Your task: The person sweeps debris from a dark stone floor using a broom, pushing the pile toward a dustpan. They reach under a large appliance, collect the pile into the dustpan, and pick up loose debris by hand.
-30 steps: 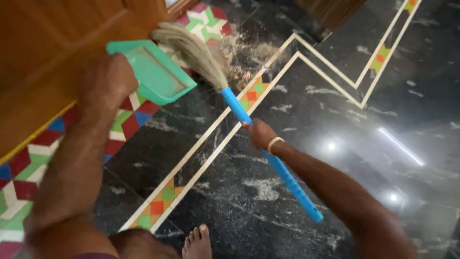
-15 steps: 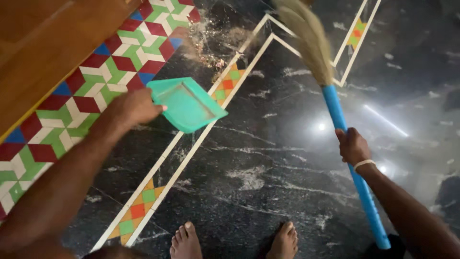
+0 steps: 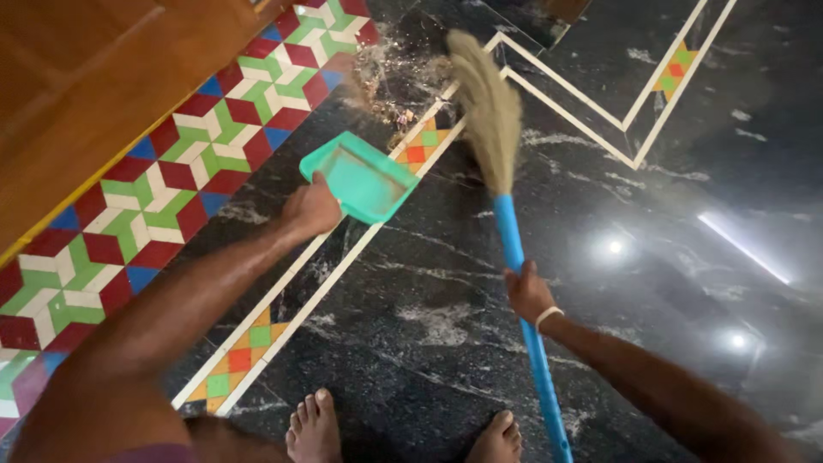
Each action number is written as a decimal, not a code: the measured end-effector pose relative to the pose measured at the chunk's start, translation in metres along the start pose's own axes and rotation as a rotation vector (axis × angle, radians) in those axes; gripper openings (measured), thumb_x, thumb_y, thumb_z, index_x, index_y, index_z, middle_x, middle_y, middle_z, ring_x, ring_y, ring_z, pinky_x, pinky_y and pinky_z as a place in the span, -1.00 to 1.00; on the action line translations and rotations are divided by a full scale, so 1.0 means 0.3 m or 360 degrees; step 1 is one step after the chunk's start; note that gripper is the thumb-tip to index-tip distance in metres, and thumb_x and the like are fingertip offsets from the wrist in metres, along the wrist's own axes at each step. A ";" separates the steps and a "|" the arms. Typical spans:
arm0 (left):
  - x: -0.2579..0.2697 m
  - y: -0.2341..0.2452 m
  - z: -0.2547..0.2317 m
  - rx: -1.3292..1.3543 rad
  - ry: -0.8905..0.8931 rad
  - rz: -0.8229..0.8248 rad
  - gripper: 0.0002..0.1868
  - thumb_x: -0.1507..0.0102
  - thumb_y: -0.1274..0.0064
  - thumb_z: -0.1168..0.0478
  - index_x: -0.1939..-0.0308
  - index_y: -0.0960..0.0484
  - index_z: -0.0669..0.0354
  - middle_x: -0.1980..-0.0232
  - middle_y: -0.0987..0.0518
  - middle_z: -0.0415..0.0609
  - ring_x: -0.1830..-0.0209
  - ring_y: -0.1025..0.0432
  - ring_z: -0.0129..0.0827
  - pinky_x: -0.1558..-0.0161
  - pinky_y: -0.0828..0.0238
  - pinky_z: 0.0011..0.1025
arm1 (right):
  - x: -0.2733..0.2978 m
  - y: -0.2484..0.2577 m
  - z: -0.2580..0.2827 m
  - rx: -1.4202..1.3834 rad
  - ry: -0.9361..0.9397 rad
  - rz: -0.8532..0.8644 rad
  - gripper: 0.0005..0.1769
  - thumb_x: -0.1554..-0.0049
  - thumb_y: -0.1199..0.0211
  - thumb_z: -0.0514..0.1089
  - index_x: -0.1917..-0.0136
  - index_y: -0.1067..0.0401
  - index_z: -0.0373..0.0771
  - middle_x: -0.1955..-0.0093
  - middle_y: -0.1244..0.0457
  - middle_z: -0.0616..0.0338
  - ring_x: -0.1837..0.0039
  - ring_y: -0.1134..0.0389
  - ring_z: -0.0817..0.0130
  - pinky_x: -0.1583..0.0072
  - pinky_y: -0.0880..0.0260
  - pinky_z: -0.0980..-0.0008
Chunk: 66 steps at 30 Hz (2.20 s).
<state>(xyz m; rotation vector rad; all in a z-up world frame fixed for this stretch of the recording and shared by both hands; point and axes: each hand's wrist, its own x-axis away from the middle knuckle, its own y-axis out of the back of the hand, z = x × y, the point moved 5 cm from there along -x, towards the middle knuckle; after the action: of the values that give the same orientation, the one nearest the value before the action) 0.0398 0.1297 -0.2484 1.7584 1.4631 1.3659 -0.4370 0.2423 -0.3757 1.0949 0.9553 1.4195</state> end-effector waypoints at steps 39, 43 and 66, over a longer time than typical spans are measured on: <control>-0.349 0.126 0.071 0.0018 0.0218 -0.0199 -0.30 -0.32 -0.09 -0.02 -0.35 -0.27 0.40 -0.23 -0.50 0.47 -0.24 -0.41 0.34 -0.18 -0.34 0.15 | -0.696 0.373 0.196 0.0091 -0.0064 -0.0016 -0.34 -0.24 -0.18 0.08 -0.54 -0.21 -0.14 -0.05 -0.36 -0.42 -0.10 -0.38 -0.43 -0.14 -0.40 -0.23; -0.376 0.127 0.090 0.0077 0.0207 -0.0216 -0.29 -0.29 -0.11 -0.01 -0.34 -0.28 0.43 -0.23 -0.50 0.46 -0.24 -0.42 0.32 -0.19 -0.37 0.12 | -0.599 0.420 0.199 0.0199 0.0032 0.0058 -0.23 -0.21 -0.19 0.06 -0.61 -0.12 -0.15 -0.02 -0.36 -0.42 -0.05 -0.41 -0.41 -0.13 -0.41 -0.20; -0.354 0.085 0.123 0.0594 0.0315 0.0033 0.07 -0.24 -0.04 -0.02 -0.60 0.24 0.42 -0.13 -0.74 0.31 -0.11 -0.65 0.13 -0.18 -0.47 0.01 | 0.110 0.588 0.200 0.0234 0.0242 -0.0231 -0.28 -0.13 -0.30 0.06 -0.52 -0.22 -0.02 0.07 -0.37 -0.13 0.16 -0.43 -0.15 0.15 -0.45 -0.06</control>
<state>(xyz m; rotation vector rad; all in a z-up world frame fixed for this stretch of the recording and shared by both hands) 0.0911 0.0324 -0.2827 1.9053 1.9149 1.3770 -0.4257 0.2524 -0.1872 1.0124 1.2397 1.3447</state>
